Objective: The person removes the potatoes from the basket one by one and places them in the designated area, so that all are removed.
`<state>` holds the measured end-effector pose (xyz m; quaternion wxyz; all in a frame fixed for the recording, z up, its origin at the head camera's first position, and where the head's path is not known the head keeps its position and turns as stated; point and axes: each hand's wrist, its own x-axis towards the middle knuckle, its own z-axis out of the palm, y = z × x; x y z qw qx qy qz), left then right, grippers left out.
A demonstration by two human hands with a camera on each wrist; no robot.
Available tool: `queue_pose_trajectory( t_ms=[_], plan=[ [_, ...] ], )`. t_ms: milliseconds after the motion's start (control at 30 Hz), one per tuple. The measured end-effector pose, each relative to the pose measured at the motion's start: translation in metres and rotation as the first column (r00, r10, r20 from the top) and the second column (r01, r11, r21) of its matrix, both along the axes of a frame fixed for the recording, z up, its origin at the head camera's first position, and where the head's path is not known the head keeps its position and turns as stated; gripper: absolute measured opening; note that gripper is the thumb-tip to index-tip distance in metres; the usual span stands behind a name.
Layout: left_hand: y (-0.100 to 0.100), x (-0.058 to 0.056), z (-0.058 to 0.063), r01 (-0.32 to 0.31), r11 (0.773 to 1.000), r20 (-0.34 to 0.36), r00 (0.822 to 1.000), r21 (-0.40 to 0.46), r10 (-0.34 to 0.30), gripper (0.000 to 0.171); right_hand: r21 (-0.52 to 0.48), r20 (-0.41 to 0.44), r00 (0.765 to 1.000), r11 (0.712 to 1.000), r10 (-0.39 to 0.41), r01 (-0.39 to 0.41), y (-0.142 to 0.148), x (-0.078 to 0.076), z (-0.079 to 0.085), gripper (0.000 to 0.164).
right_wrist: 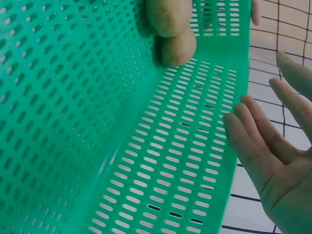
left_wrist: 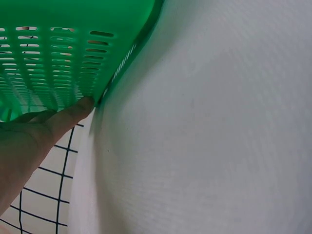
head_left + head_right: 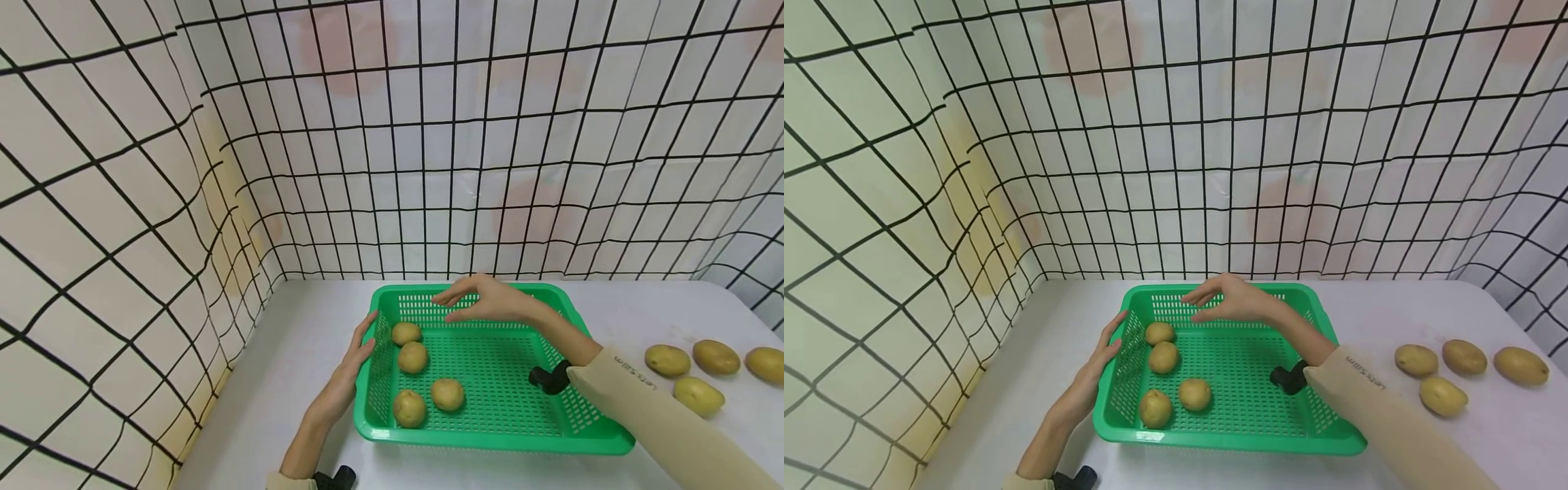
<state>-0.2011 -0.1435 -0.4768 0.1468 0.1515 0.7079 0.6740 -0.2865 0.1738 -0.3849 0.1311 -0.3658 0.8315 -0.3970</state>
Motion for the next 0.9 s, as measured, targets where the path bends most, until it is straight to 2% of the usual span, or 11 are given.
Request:
queue_pose_trajectory(
  t_ms=[200, 433, 767, 900],
  plan=[
    [0.001, 0.0, 0.001, 0.0, 1.0, -0.008, 1.0, 0.002, 0.0, 0.053, 0.019, 0.09, 0.993, 0.997, 0.074, -0.076, 0.0, -0.001, -0.008, 0.042],
    [0.0, 0.0, 0.0, -0.006, 1.0, -0.005, 1.0, 0.002, 0.006, 0.052, 0.005, 0.181, 0.969, 0.985, 0.166, -0.17, -0.001, 0.0, -0.018, 0.044],
    [0.0, 0.0, 0.0, -0.015, 1.0, -0.004, 1.0, 0.004, 0.015, 0.052, 0.02, 0.232, 0.949, 0.974, 0.215, -0.226, -0.002, 0.003, -0.029, 0.045],
    [0.0, 0.0, -0.001, -0.008, 1.0, -0.004, 1.0, 0.004, 0.008, 0.052, 0.03, 0.278, 0.929, 0.964, 0.245, -0.263, -0.003, 0.004, -0.034, 0.047]
  ],
)
